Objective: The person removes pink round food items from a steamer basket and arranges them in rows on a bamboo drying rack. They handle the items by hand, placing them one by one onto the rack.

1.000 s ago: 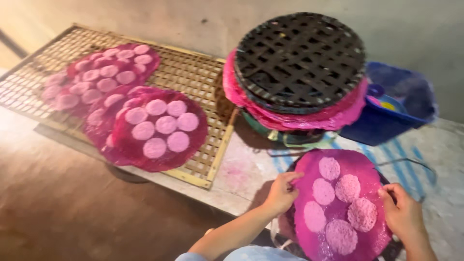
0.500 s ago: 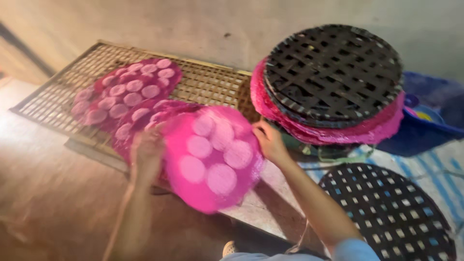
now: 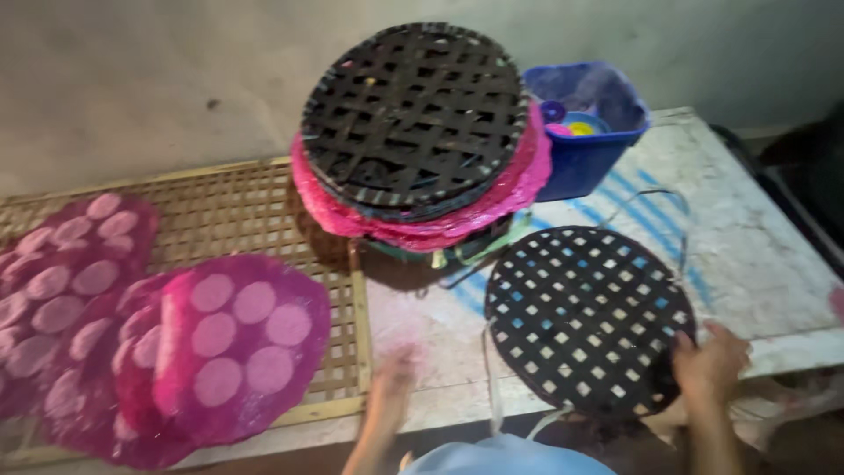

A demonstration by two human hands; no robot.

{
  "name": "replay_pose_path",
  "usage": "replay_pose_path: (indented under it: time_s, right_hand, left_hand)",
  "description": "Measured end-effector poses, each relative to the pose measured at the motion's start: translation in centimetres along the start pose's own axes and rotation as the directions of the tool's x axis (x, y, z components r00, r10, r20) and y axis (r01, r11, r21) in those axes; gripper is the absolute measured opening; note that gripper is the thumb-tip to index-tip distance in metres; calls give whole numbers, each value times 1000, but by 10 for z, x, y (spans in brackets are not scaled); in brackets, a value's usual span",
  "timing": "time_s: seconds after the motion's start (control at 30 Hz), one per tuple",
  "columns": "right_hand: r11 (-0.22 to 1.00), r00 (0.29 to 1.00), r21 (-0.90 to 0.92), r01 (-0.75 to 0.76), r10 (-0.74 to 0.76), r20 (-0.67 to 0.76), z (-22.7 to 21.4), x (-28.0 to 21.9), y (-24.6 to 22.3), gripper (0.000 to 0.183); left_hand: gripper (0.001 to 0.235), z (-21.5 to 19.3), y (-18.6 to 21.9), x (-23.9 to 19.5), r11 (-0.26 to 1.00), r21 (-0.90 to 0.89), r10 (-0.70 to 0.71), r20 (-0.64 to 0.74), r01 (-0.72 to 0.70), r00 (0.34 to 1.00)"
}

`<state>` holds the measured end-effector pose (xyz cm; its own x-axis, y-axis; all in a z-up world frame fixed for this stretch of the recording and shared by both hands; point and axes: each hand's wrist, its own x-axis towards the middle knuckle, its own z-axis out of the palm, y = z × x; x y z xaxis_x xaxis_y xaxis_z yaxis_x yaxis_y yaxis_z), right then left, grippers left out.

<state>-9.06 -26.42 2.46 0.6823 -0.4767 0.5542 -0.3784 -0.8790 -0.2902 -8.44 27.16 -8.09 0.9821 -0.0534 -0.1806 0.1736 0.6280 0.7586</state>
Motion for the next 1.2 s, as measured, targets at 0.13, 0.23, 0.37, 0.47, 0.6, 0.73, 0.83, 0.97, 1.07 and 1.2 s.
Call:
replay_pose_path:
  time_s: [0.13, 0.23, 0.37, 0.47, 0.6, 0.73, 0.83, 0.97, 1.07, 1.2]
  right_hand:
    - [862, 802, 206, -463, 309, 511, 6, -24, 78, 44]
    - [780, 687, 262, -569, 276, 672, 28, -44, 82, 48]
    - [603, 597, 363, -710, 243, 765, 32, -45, 91, 39]
    - [501, 558, 399, -768, 219, 800, 39, -22, 89, 36]
    - [360, 551, 464, -809, 190, 813, 45, 3, 96, 32]
    - [205, 607, 575, -792, 164, 778, 38, 32, 107, 29]
    - [64, 665, 664, -745, 143, 733, 22, 56, 95, 27]
    - [-100, 762, 767, -634, 86, 642, 8, 101, 43, 26]
    - [-218, 836, 815, -537, -6, 549, -25, 112, 19, 25]
    - [-392, 889, 799, -456, -173, 424, -57, 125, -19, 26]
  left_hand:
    - [58, 100, -51, 34, 666, 740, -206, 65, 91, 976]
    - [65, 150, -54, 48, 578, 808, -190, -2, 114, 982]
    - [57, 185, -61, 47, 637, 757, -174, -37, 141, 984]
    - [61, 203, -59, 39, 721, 669, -186, -61, 179, 981]
    - [60, 251, -52, 15, 837, 544, -90, 33, 58, 995]
    - [69, 306, -33, -11, 902, 414, 67, 144, -122, 987]
    - [72, 332, -12, -23, 841, 523, 98, 103, -138, 990]
    - [75, 350, 10, -42, 861, 508, -6, 4, 3, 1000]
    - [73, 350, 30, -46, 792, 538, 213, 201, -289, 956]
    - [60, 318, 72, -17, 680, 493, 480, 261, -543, 838]
